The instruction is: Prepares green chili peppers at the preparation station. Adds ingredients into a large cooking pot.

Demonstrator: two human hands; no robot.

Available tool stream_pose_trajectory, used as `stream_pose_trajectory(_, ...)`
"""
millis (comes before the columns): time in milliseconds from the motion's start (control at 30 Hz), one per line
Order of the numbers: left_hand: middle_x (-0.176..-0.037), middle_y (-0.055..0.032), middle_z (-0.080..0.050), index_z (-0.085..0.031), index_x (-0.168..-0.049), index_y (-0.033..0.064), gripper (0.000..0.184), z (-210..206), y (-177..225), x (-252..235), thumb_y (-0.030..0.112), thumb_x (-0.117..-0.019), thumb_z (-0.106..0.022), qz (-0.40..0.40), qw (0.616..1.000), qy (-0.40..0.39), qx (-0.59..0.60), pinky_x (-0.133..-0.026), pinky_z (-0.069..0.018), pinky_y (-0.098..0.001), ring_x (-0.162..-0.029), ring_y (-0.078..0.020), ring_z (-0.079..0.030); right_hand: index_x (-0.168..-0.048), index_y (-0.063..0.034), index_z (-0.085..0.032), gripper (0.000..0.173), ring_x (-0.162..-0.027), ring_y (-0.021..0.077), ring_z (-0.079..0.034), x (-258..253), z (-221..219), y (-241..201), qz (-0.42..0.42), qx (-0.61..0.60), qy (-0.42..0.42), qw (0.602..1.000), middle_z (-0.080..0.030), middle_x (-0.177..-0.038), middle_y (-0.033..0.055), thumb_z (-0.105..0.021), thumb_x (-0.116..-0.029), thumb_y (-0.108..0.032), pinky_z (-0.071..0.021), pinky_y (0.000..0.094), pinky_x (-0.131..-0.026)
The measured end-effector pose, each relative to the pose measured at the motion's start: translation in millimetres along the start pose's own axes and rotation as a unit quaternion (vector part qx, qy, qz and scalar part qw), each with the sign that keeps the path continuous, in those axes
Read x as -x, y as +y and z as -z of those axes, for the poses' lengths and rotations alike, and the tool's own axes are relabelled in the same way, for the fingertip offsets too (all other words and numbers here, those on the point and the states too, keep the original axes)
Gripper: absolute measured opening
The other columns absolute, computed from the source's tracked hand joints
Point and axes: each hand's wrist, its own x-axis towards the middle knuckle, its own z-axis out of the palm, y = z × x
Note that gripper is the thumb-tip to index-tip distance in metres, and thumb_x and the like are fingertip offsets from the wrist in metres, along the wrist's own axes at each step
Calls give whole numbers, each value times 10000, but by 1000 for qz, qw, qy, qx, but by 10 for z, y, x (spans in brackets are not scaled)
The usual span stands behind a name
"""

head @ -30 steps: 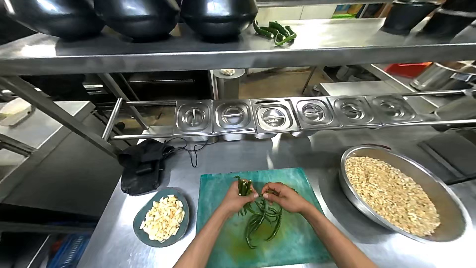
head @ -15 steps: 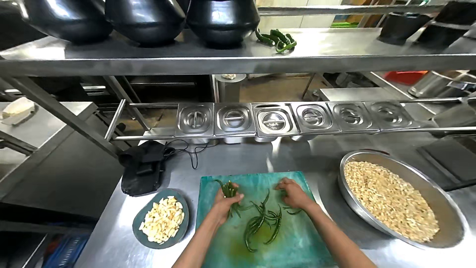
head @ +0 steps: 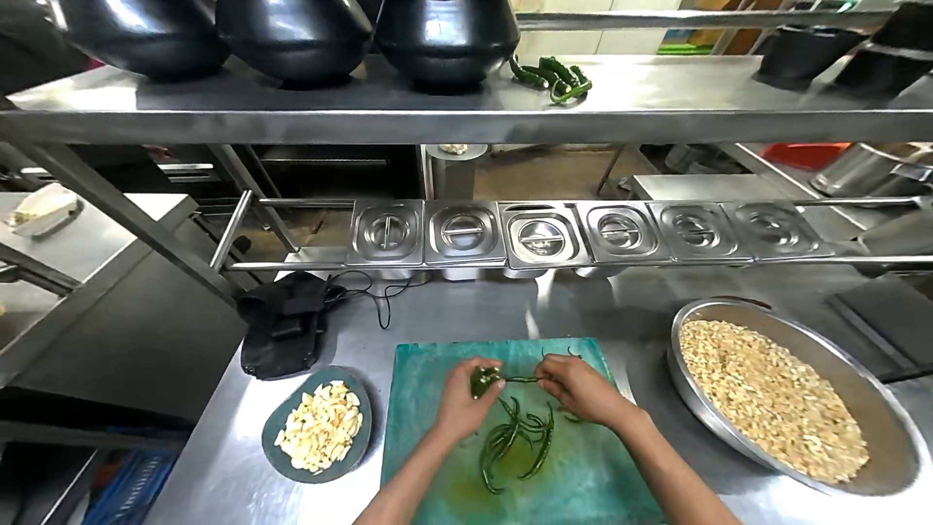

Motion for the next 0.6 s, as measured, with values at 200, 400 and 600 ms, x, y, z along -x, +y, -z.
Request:
stream_pose_trajectory(200,-1209,-113,-719,-717,-1201,37,284,-117,182,29,107,-929,-677,-67,970,-92,-217,-1040,-504,-457,-1193,-279,-641,-1058,25,-711,264,-887,293,-682,93,-168,-230,10,-39,45,998,-684,-965,164,-534,-1050,-170,-561,461,-843)
stream_pose_trajectory(400,-1014,-166,-713,-735,-1079,14,247,-74,131,-26,19,-840,-673,-95,963,-155,-198,-914,-523,-501,-1008,-320,-655,-1032,48,-714,246,-810,197,-674,144,-232,-199,26,-167,29,985,-707,-911,151,-560,-1033,-145,-563,360,-810)
stream_pose_trajectory(600,-1026,-137,-743,-720,-1066,-27,232,-76,7,-133,138,-905,-747,-85,976,-187,-68,-935,-547,-370,-971,-179,-699,-941,-123,-691,131,-730,18,-670,156,-318,54,-23,-483,-53,874,-694,-793,-108,-574,-999,-137,-582,245,-752)
